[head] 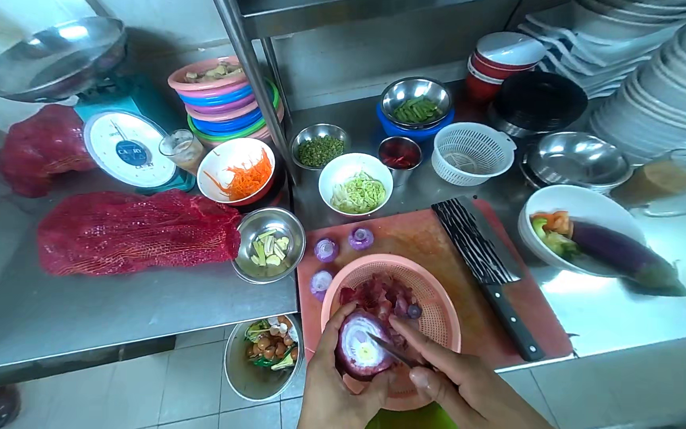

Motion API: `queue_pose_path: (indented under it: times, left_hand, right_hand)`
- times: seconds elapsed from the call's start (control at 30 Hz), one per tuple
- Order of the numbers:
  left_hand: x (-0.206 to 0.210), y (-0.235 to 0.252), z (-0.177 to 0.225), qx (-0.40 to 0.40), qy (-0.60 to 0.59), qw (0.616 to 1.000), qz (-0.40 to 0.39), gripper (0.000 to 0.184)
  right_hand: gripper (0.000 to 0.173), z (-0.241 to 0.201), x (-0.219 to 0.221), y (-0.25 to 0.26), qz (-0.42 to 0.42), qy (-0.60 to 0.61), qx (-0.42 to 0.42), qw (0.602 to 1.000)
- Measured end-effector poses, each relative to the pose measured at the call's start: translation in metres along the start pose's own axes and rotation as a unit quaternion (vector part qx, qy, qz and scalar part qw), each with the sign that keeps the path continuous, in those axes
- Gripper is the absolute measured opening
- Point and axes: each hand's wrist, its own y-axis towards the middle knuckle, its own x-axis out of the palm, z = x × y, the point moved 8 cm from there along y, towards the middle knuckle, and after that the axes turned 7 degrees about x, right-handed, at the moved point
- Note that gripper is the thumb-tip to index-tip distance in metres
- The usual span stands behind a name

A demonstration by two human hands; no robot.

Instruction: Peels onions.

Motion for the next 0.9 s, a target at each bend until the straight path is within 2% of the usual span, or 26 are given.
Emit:
queue_pose_path:
  times: [0.1, 0.3, 0.43, 0.53, 0.7, 0.9]
  left_hand:
    - [0.001, 0.001, 0.001, 0.006, -0.005, 1.000, -0.003, 0.087]
    - [0.002, 0.002, 0.002, -0.012, -0.047, 0.999, -0.018, 0.087]
    - [0.005, 0.002, 0.001, -0.030, -0.098, 0.994, -0.032, 0.089]
    - [0.002, 0.003, -0.004, -0.029, -0.094, 0.995, -0.028, 0.089]
    - [0.001, 0.005, -0.006, -0.040, -0.069, 0.997, -0.023, 0.087]
    - [0.000, 0.006, -0.005, -0.009, -0.056, 0.998, -0.034, 0.085]
  right_hand:
    - [0.048, 0.000, 0.003, 0.000, 0.009, -0.007, -0.008, 1.000]
    - [0.037, 0.007, -0.003, 0.002, 0.093, 0.043, -0.042, 0.994]
    - [0.039, 0.032, -0.012, 0.011, 0.114, 0.104, 0.030, 0.988]
    - [0.044, 0.031, -0.013, 0.014, 0.055, 0.118, 0.052, 0.990]
    - [0.057, 0.005, -0.001, 0.010, -0.041, 0.073, 0.011, 0.996]
    - [0.044, 0.001, 0.005, 0.011, -0.015, 0.051, -0.009, 0.999]
